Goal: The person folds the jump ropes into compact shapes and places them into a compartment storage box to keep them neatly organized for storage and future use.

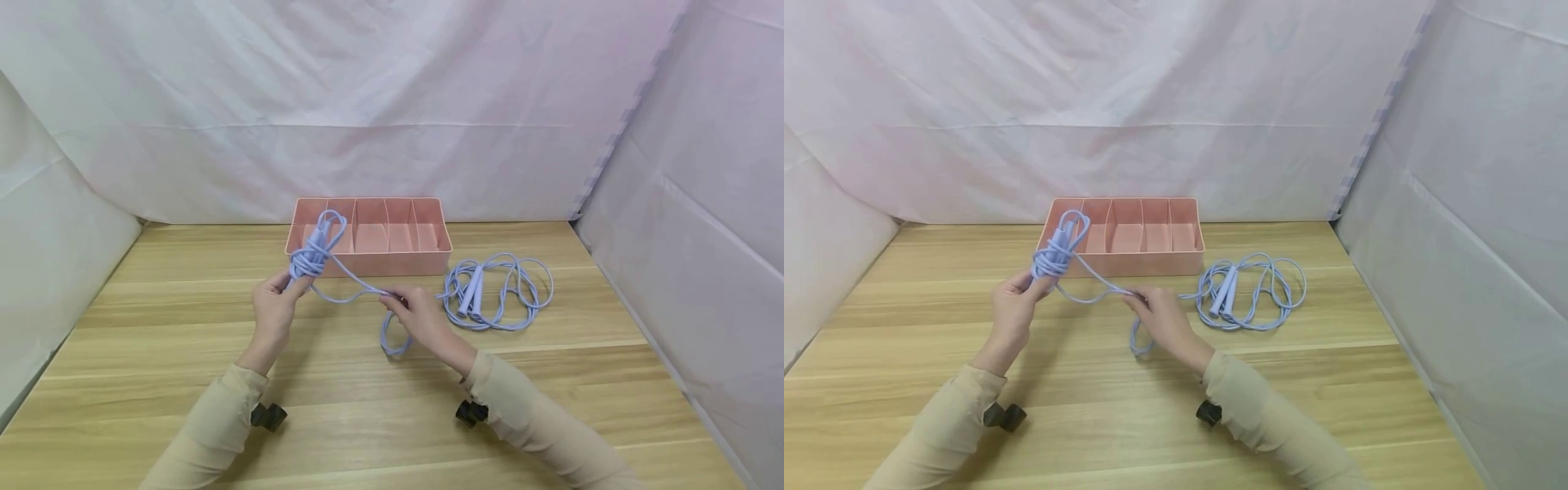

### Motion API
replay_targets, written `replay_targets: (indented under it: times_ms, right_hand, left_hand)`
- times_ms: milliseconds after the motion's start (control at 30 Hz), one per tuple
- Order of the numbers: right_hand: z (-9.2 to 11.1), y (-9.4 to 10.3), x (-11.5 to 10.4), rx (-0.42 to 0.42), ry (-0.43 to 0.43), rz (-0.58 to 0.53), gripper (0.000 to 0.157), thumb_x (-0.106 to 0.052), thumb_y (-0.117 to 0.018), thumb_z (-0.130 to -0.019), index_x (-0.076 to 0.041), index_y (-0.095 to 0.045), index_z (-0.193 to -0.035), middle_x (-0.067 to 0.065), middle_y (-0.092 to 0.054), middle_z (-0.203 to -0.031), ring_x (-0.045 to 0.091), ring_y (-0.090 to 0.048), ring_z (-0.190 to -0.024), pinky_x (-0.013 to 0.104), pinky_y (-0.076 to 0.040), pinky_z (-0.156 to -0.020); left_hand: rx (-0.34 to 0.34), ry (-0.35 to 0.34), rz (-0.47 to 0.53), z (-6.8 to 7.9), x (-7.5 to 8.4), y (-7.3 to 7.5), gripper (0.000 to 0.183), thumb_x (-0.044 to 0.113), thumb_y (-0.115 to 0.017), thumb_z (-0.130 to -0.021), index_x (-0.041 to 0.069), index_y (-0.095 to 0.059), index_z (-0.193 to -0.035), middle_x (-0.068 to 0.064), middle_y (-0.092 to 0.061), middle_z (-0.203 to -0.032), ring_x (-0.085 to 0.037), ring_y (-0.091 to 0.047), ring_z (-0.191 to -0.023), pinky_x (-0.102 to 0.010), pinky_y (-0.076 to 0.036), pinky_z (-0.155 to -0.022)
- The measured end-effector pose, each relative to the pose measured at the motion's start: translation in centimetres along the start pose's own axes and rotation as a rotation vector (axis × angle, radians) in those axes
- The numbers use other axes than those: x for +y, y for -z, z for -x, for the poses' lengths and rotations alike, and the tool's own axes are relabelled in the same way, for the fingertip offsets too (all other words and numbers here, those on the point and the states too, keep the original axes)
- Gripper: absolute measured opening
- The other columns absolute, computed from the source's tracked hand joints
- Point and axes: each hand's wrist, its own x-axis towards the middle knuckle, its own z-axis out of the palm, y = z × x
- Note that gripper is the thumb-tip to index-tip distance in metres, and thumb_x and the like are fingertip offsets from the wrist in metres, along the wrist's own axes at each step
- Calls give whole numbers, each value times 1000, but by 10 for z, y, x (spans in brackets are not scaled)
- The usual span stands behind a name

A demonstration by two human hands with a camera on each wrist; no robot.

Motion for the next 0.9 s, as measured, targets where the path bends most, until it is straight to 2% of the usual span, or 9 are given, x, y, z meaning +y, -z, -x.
replay_targets:
  times_ms: [133,267,367,533,633,700,800,900]
  right_hand:
    - [2,7,1,24,197,227,14,-14,-63,-85,-4,-69,-92,1,-64,-70,6,-52,-55,17,-43,-48]
    - [2,16,0,43,410,473,10,-15,-66,-83,-8,-69,-89,-1,-67,-78,10,-60,-64,18,-47,-53]
    - [-1,26,-2,68,558,581,8,-14,-67,-81,-9,-69,-87,-1,-66,-79,12,-58,-68,18,-47,-54]
    - [-8,36,-5,70,745,625,6,-9,-69,-78,-7,-68,-84,0,-61,-77,13,-51,-70,17,-46,-58]
    - [-12,39,-9,53,815,657,7,-9,-70,-77,-8,-67,-83,0,-59,-78,13,-49,-70,16,-45,-59]
    - [-15,41,-13,47,858,699,8,-9,-70,-77,-9,-66,-84,-1,-60,-80,13,-48,-71,16,-44,-58]
    - [-21,44,-21,34,891,724,10,-8,-70,-77,-11,-66,-86,-1,-60,-83,13,-50,-75,16,-45,-58]
    - [-27,47,-26,-2,892,693,11,-9,-70,-79,-12,-67,-89,-1,-58,-82,12,-51,-75,16,-46,-57]
  left_hand:
    - [-4,26,-93,0,-2,1,31,4,-69,-77,-7,-62,-105,14,-68,-77,0,-62,-73,-16,-51,-71]
    - [-63,46,-177,1,-6,2,32,7,-70,-77,-4,-63,-106,-8,-69,-95,1,-62,-74,-15,-51,-72]
    - [-117,39,-226,2,-8,2,31,7,-70,-78,-4,-64,-105,-20,-65,-103,2,-62,-75,-15,-51,-72]
    - [-195,-8,-334,7,-9,1,31,9,-72,-76,-2,-66,-104,-21,-66,-100,0,-60,-72,-15,-51,-65]
    - [-237,-73,-445,9,-9,0,30,12,-74,-74,-1,-68,-100,-20,-68,-94,-4,-59,-67,-16,-50,-57]
    - [-264,-140,-548,11,-8,0,28,14,-75,-72,0,-70,-96,-18,-69,-89,-6,-59,-64,-17,-48,-53]
    - [-318,-222,-654,14,-8,-1,25,15,-75,-71,2,-71,-92,-15,-70,-84,-9,-62,-64,-18,-48,-52]
    - [-388,-284,-715,17,-6,-1,24,15,-74,-71,2,-72,-91,-13,-71,-81,-10,-62,-63,-19,-47,-53]
